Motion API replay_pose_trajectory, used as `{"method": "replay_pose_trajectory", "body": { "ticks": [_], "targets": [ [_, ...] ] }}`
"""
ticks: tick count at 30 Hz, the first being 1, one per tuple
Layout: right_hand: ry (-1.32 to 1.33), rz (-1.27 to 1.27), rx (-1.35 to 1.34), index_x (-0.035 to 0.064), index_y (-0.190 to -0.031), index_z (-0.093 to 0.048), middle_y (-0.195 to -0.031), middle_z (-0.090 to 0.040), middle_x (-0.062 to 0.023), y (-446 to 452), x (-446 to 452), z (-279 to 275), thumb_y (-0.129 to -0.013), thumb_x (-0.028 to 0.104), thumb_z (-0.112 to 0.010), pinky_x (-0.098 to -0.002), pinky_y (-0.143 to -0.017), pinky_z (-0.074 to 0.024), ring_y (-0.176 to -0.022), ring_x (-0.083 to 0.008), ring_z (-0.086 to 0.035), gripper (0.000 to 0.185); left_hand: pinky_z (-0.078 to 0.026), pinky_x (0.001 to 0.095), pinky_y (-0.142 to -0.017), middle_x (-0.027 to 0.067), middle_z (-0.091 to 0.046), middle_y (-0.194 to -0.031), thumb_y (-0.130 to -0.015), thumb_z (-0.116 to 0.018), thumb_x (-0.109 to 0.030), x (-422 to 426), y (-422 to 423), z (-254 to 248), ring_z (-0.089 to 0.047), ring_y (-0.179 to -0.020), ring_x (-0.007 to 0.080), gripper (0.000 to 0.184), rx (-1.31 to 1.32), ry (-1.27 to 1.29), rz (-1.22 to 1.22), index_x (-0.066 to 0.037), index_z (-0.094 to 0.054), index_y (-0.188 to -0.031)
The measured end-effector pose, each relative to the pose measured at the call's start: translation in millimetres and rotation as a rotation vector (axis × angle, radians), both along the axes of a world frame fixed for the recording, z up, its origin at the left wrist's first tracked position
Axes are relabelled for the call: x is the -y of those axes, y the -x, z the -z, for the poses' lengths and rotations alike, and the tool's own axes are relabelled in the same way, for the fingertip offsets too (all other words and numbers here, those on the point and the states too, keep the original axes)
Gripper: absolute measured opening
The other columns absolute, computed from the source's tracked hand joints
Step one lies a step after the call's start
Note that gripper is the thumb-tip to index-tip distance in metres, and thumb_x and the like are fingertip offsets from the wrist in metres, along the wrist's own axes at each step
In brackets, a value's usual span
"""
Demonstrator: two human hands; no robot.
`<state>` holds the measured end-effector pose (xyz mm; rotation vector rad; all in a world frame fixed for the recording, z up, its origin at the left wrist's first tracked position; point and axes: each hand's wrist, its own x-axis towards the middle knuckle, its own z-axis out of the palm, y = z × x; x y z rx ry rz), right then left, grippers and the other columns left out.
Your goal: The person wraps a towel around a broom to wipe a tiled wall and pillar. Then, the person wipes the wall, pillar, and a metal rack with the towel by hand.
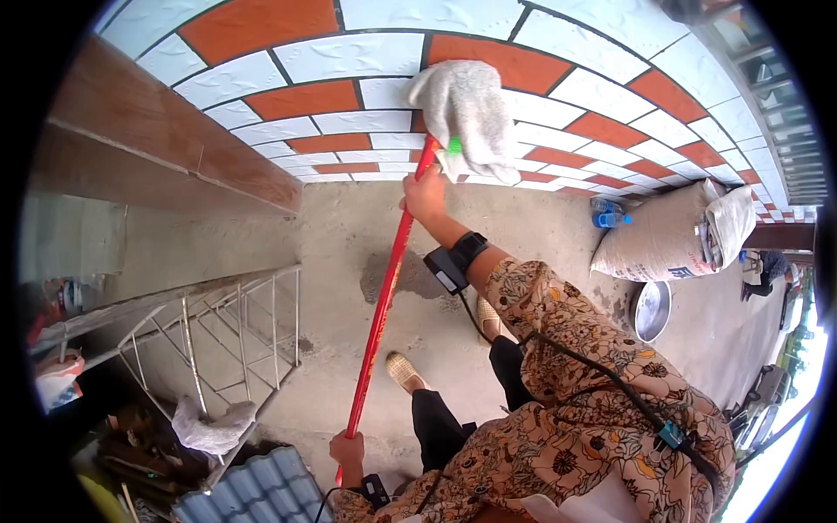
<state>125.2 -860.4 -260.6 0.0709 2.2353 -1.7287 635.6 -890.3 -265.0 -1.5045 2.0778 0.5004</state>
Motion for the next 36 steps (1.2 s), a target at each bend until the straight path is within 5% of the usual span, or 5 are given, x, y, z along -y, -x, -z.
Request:
{"method": "replay_pose_trajectory", "body": {
  "ticks": [9,16,22,29,36],
  "targets": [
    [0.02,-0.316,0.07,-0.0106,-0.092,-0.033,-0.06,-0.056,-0.0207,-29.8,94.7,69.3,-0.077,0.009,-0.046,-0.0357,-0.039,-0.0471,-0.045,-0.0278,-0.059,0.028,-0.047,0.0424,-0.059,0.016,-0.06,-0.061,-0.058,-0.064,-0.02,-29.0,-27.4,80.7,-0.06,-0.062,0.0335,0.019,-0.013,0.004,-0.31,-0.002,-0.062,-0.064],
    [0.098,0.365,0.184,-0.0025,-0.067,-0.043,-0.056,-0.046,-0.0087,83.7,-167.1,159.5,-0.073,0.006,-0.049,-0.0299,-0.039,-0.0419,-0.041,-0.0185,-0.048,0.011,-0.048,0.0395,-0.053,0.0091,-0.061,-0.06,-0.062,-0.061,-0.024,33.1,123.9,103.9,-0.061,-0.059,0.0281,0.011,0.04,0.203,0.399,-0.013,-0.061,-0.063],
    [0.126,0.542,-0.005,0.0024,-0.06,-0.041,-0.053,-0.043,-0.0061,136.5,-286.9,106.0,-0.073,0.003,-0.047,-0.0285,-0.041,-0.0377,-0.042,-0.0158,-0.043,0.014,-0.046,0.0411,-0.06,0.0096,-0.062,-0.066,-0.065,-0.058,-0.025,4.3,234.7,117.4,-0.061,-0.065,0.029,0.013,-0.138,0.013,0.514,-0.013,-0.062,-0.068],
    [0.075,0.339,-0.106,0.0013,-0.083,-0.034,-0.058,-0.045,-0.0068,61.2,-138.6,74.9,-0.076,0.006,-0.048,-0.0274,-0.032,-0.0368,-0.037,-0.0143,-0.046,0.016,-0.047,0.0413,-0.058,0.0103,-0.061,-0.063,-0.069,-0.056,-0.028,-15.4,91.2,144.4,-0.06,-0.064,0.0312,0.014,-0.042,-0.063,0.214,-0.016,-0.063,-0.067],
    [-0.081,-0.294,-0.019,-0.0074,-0.087,-0.035,-0.057,-0.054,-0.0182,-36.8,108.6,96.3,-0.074,0.008,-0.051,-0.036,-0.04,-0.0458,-0.043,-0.0261,-0.058,0.026,-0.048,0.0453,-0.06,0.0125,-0.061,-0.064,-0.066,-0.058,-0.025,-54.3,-21.5,138.2,-0.06,-0.064,0.0335,0.013,0.07,0.054,-0.242,-0.013,-0.064,-0.067]
  ]
}}
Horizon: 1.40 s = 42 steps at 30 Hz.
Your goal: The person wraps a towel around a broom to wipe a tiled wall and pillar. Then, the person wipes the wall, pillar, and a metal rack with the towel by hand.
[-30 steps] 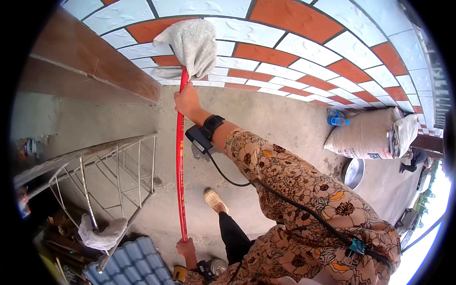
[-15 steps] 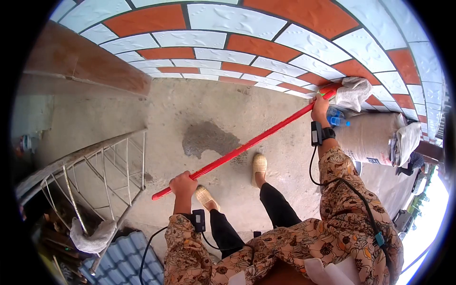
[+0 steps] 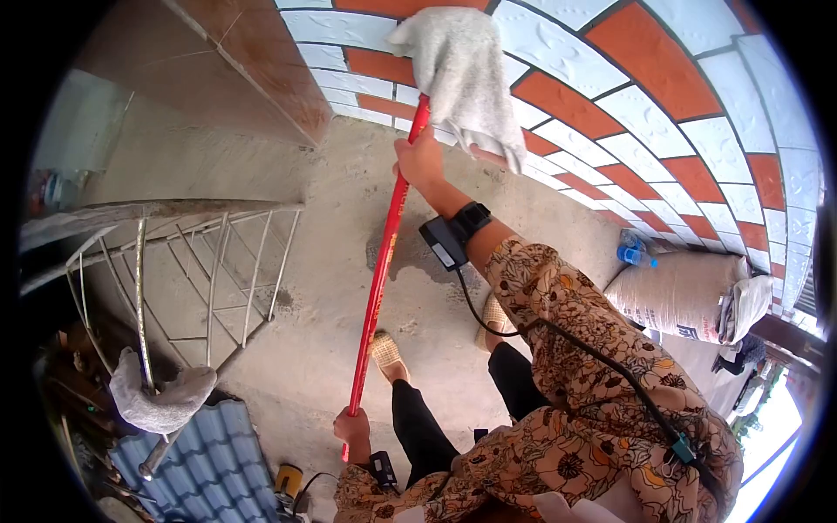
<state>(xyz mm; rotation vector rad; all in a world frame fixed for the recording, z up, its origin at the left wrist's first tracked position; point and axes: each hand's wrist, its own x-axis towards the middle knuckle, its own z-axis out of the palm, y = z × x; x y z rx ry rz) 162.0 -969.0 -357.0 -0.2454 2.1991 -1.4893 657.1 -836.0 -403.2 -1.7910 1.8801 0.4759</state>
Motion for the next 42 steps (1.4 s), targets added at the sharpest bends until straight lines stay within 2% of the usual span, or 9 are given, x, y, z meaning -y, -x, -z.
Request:
{"method": "replay_pose_trajectory", "body": {
  "ticks": [5,12,22,28,31,33,34,39,42],
  "targets": [
    [0.064,-0.242,-0.005,-0.0147,-0.089,-0.036,-0.066,-0.058,-0.0204,-8.7,88.2,24.8,-0.075,0.012,-0.05,-0.0337,-0.044,-0.0492,-0.05,-0.0261,-0.062,0.033,-0.048,0.0465,-0.065,0.0169,-0.061,-0.068,-0.065,-0.056,-0.022,18.8,23.3,-23.0,-0.061,-0.068,0.0349,0.017,0.004,0.032,-0.294,-0.009,-0.066,-0.07],
    [-0.094,-0.255,0.06,-0.0097,-0.089,-0.037,-0.066,-0.057,-0.0154,-1.3,12.7,18.2,-0.076,0.012,-0.05,-0.0319,-0.042,-0.0492,-0.049,-0.0238,-0.061,0.028,-0.049,0.044,-0.064,0.0144,-0.063,-0.07,-0.065,-0.057,-0.022,-7.4,-1.4,-35.5,-0.061,-0.069,0.0332,0.016,0.022,-0.021,-0.154,-0.012,-0.066,-0.072],
    [-0.126,-0.228,-0.116,-0.0064,-0.089,-0.04,-0.067,-0.057,-0.017,-51.3,-60.8,-131.2,-0.08,0.019,-0.053,-0.0337,-0.046,-0.0485,-0.051,-0.0244,-0.061,0.03,-0.045,0.0428,-0.053,0.0119,-0.059,-0.063,-0.077,-0.058,-0.035,18.1,190.0,-111.3,-0.058,-0.061,0.0341,0.024,-0.573,0.087,0.088,-0.012,-0.055,-0.076],
    [0.312,-0.148,0.411,0.0026,-0.122,-0.037,-0.112,-0.05,-0.0135,46.1,-133.5,-162.9,-0.09,0.029,-0.044,-0.0288,-0.077,-0.0466,-0.099,-0.0183,-0.053,0.042,-0.034,0.0264,-0.047,-0.001,-0.046,-0.053,-0.073,-0.068,-0.018,28.9,173.9,-136.1,-0.037,-0.051,0.0067,0.025,-1.028,-0.481,-0.144,0.002,-0.056,-0.063],
    [0.023,-0.437,-0.549,0.0054,-0.123,-0.042,-0.124,-0.045,-0.0084,90.4,-167.8,-124.0,-0.083,0.018,-0.057,-0.0347,-0.089,-0.0409,-0.108,-0.0211,-0.047,0.044,-0.034,0.0256,-0.048,-0.0024,-0.048,-0.055,-0.072,-0.068,-0.015,10.4,160.9,-142.0,-0.04,-0.052,0.0067,0.021,-1.019,-0.578,-0.195,0.001,-0.058,-0.064],
    [0.812,0.025,0.456,0.004,-0.117,-0.048,-0.116,-0.051,-0.0083,100.9,-169.2,-150.9,-0.076,0.015,-0.063,-0.0319,-0.085,-0.0423,-0.108,-0.0189,-0.047,0.045,-0.034,0.0251,-0.047,-0.0034,-0.048,-0.056,-0.072,-0.068,-0.015,-3.5,160.1,-160.3,-0.04,-0.052,0.0061,0.02,-1.025,-0.579,-0.241,0.001,-0.058,-0.064],
    [0.816,0.025,0.471,0.004,-0.117,-0.048,-0.116,-0.051,-0.0083,102.0,-173.4,-164.2,-0.076,0.015,-0.063,-0.0319,-0.085,-0.0423,-0.108,-0.0189,-0.047,0.045,-0.034,0.0245,-0.047,-0.0044,-0.049,-0.057,-0.072,-0.069,-0.014,-10.1,159.8,-170.2,-0.041,-0.052,0.0056,0.019,-1.049,-0.588,-0.287,0.0,-0.059,-0.064],
    [0.138,-0.503,0.019,0.0022,-0.111,-0.052,-0.111,-0.055,-0.0078,133.6,-200.0,-199.0,-0.072,0.01,-0.065,-0.0303,-0.083,-0.0425,-0.102,-0.0186,-0.051,0.042,-0.036,0.0203,-0.049,-0.0054,-0.05,-0.058,-0.071,-0.07,-0.013,-28.1,128.7,-194.6,-0.043,-0.054,0.0036,0.016,-1.0,-0.519,-0.51,0.0,-0.061,-0.066],
    [0.033,-0.46,-0.208,0.0048,-0.113,-0.051,-0.113,-0.053,-0.0076,153.7,-197.9,-204.5,-0.081,0.019,-0.057,-0.032,-0.089,-0.0386,-0.105,-0.0203,-0.049,0.035,-0.043,0.0249,-0.052,-0.0004,-0.057,-0.059,-0.07,-0.07,-0.022,-37.9,81.2,-187.4,-0.054,-0.054,0.0102,0.02,-0.763,-0.403,-0.417,-0.003,-0.064,-0.071]
  ]
}}
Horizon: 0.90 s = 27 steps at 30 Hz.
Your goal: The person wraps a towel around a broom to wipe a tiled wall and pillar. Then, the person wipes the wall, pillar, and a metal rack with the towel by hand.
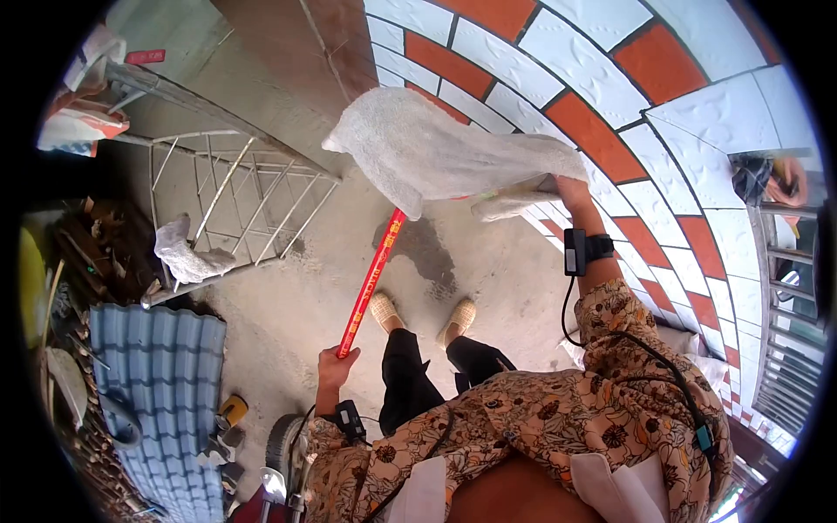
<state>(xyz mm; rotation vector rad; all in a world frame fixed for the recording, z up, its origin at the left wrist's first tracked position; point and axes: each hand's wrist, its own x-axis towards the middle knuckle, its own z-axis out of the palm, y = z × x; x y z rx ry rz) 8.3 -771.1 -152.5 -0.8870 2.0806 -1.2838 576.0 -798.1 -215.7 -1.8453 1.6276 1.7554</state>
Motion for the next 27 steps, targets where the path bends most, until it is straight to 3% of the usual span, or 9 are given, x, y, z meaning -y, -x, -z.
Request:
{"method": "replay_pose_trajectory", "body": {
  "ticks": [1,3,5,9,11,14,16,19,27],
  "targets": [
    [0.084,0.042,-0.055,0.0055,-0.114,-0.05,-0.115,-0.052,-0.0082,3.5,7.4,2.4,-0.083,0.018,-0.055,-0.0334,-0.09,-0.0383,-0.107,-0.021,-0.048,0.034,-0.046,0.0294,-0.057,0.0036,-0.061,-0.064,-0.07,-0.067,-0.029,-2.2,-11.2,-5.6,-0.058,-0.06,0.0164,0.023,0.229,0.107,0.148,-0.007,-0.065,-0.076],
    [0.766,0.135,0.732,0.007,-0.116,-0.047,-0.117,-0.05,-0.0088,-7.0,38.3,-19.0,-0.086,0.022,-0.049,-0.0369,-0.093,-0.0374,-0.109,-0.0237,-0.046,0.033,-0.048,0.0339,-0.061,0.0075,-0.064,-0.069,-0.07,-0.065,-0.035,-8.0,-30.5,-10.2,-0.062,-0.066,0.0226,0.027,0.458,0.194,0.282,-0.011,-0.067,-0.08],
    [0.701,0.317,0.771,0.0078,-0.116,-0.046,-0.115,-0.051,-0.009,-12.9,60.4,-61.4,-0.088,0.025,-0.043,-0.0397,-0.094,-0.037,-0.107,-0.0255,-0.047,0.033,-0.048,0.0415,-0.069,0.0101,-0.064,-0.08,-0.07,-0.058,-0.044,-13.5,-46.0,-5.8,-0.061,-0.078,0.0294,0.032,0.633,0.117,0.477,-0.018,-0.067,-0.087],
    [0.929,0.307,0.343,0.0017,-0.111,-0.048,-0.112,-0.052,-0.0119,-31.3,125.5,-129.5,-0.089,0.022,-0.036,-0.0396,-0.091,-0.0403,-0.104,-0.0267,-0.049,0.032,-0.048,0.0403,-0.072,0.0093,-0.064,-0.082,-0.072,-0.055,-0.044,-12.5,-36.4,-5.7,-0.061,-0.081,0.0272,0.032,0.562,-0.029,0.618,-0.02,-0.066,-0.089],
    [0.867,0.365,0.302,-0.0008,-0.105,-0.051,-0.105,-0.055,-0.0132,-39.6,162.4,-162.8,-0.088,0.023,-0.036,-0.0396,-0.086,-0.044,-0.098,-0.0272,-0.054,0.032,-0.048,0.0413,-0.071,0.0103,-0.064,-0.08,-0.072,-0.055,-0.043,-15.0,-39.0,8.5,-0.061,-0.079,0.029,0.029,0.499,-0.027,0.568,-0.02,-0.066,-0.085],
    [0.485,0.398,-0.193,0.0019,-0.1,-0.054,-0.093,-0.058,-0.0116,-19.0,210.2,-171.2,-0.088,0.03,-0.037,-0.0359,-0.074,-0.048,-0.084,-0.0238,-0.058,0.035,-0.048,0.0436,-0.067,0.0117,-0.063,-0.073,-0.071,-0.055,-0.04,-16.3,-56.0,31.1,-0.06,-0.073,0.0319,0.026,0.485,0.124,0.481,-0.016,-0.066,-0.076],
    [0.203,0.21,-0.736,0.0061,-0.101,-0.056,-0.089,-0.06,-0.01,-13.2,229.4,-157.8,-0.087,0.034,-0.041,-0.0328,-0.07,-0.048,-0.08,-0.0215,-0.059,0.035,-0.048,0.0438,-0.066,0.0121,-0.062,-0.072,-0.072,-0.054,-0.039,-15.9,-72.0,42.9,-0.06,-0.071,0.0318,0.027,0.54,0.097,0.44,-0.015,-0.066,-0.076],
    [0.231,-0.244,-1.437,0.0075,-0.105,-0.056,-0.092,-0.059,-0.0093,-1.6,262.5,-106.4,-0.086,0.035,-0.044,-0.0322,-0.072,-0.0464,-0.083,-0.0217,-0.058,0.035,-0.048,0.0438,-0.065,0.0125,-0.062,-0.07,-0.072,-0.054,-0.039,-14.9,-71.6,51.9,-0.06,-0.07,0.0318,0.027,0.63,0.068,0.386,-0.014,-0.065,-0.075],
    [0.115,-0.755,-1.654,0.0063,-0.11,-0.051,-0.103,-0.054,-0.0101,-6.6,355.2,141.7,-0.087,0.032,-0.04,-0.0317,-0.082,-0.0397,-0.094,-0.0216,-0.051,0.036,-0.047,0.0439,-0.062,0.0145,-0.06,-0.065,-0.067,-0.057,-0.036,-68.5,-25.2,77.1,-0.06,-0.065,0.034,0.027,0.816,-0.018,-0.011,-0.011,-0.064,-0.069]
  ]
}}
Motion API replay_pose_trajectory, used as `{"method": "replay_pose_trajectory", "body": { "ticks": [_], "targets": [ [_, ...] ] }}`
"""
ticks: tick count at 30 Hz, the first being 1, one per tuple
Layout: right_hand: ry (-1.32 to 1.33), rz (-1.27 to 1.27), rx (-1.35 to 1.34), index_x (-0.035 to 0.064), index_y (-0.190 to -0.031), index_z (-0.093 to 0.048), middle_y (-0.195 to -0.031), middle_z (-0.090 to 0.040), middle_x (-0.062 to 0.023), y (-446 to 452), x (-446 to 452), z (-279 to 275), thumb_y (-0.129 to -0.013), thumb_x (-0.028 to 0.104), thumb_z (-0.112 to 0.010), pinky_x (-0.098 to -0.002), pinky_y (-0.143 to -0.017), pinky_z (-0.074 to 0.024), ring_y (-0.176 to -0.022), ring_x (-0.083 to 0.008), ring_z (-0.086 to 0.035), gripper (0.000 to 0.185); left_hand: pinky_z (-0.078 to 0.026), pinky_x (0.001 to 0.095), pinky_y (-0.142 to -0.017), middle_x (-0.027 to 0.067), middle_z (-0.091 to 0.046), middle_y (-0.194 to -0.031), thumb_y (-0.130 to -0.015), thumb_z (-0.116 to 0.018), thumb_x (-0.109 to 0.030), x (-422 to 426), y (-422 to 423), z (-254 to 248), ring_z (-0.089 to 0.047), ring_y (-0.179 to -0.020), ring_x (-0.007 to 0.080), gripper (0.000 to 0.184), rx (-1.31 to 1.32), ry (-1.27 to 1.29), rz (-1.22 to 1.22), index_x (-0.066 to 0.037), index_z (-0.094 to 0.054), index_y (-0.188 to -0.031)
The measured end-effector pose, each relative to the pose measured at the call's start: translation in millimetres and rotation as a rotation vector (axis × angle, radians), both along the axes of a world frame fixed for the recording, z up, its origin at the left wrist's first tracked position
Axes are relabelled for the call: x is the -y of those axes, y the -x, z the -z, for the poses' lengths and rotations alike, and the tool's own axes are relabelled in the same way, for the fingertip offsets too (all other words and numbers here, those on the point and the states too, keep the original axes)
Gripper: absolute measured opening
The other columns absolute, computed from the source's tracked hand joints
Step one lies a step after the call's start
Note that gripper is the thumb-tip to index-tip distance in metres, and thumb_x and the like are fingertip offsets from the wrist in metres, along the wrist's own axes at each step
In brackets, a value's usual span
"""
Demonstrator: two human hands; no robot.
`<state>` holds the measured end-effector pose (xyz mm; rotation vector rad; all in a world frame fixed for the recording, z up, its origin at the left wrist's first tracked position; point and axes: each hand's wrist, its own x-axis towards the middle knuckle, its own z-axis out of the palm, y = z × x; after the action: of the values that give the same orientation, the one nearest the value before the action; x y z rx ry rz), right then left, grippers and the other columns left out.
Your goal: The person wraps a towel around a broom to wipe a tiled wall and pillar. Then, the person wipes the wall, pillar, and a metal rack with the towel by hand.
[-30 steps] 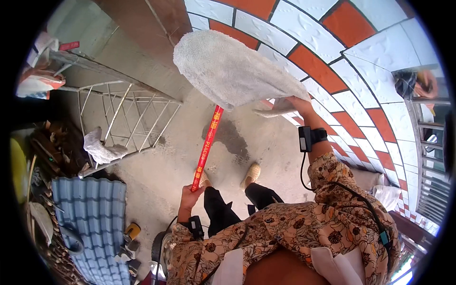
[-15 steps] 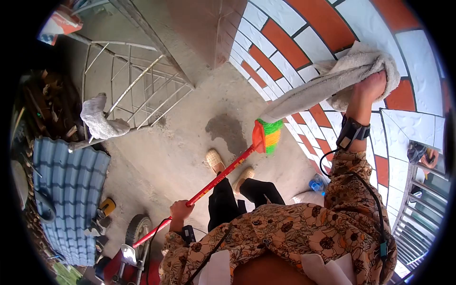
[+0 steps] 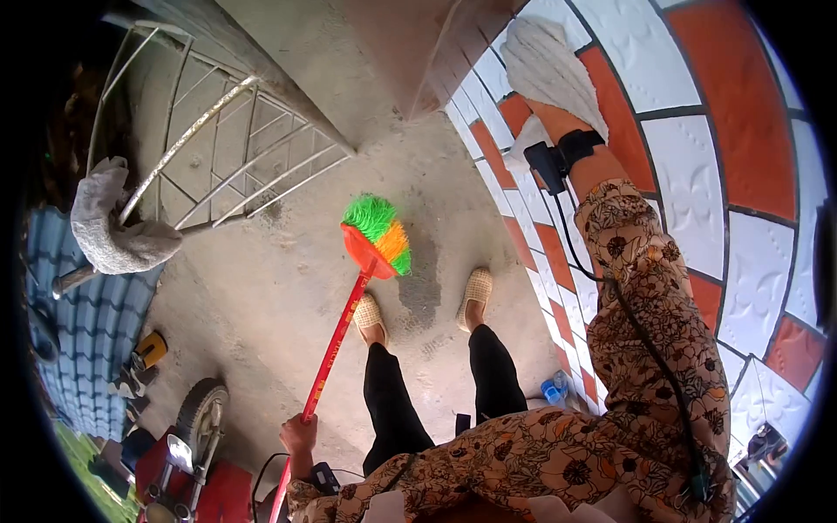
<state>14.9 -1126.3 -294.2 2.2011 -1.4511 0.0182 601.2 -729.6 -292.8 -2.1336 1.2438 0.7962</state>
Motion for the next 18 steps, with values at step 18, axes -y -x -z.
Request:
{"method": "replay_pose_trajectory", "body": {
  "ticks": [18],
  "targets": [
    [-0.771,0.073,-0.292,-0.0021,-0.106,-0.052,-0.12,-0.046,-0.0132,39.2,-125.4,128.1,-0.083,0.015,-0.035,-0.0348,-0.105,-0.0221,-0.12,-0.025,-0.033,0.033,-0.043,0.0405,-0.053,0.0154,-0.054,-0.055,-0.066,-0.062,-0.031,-35.3,10.5,1.2,-0.057,-0.054,0.0327,0.026,-0.01,0.109,-0.281,-0.005,-0.059,-0.064]
  ]
}}
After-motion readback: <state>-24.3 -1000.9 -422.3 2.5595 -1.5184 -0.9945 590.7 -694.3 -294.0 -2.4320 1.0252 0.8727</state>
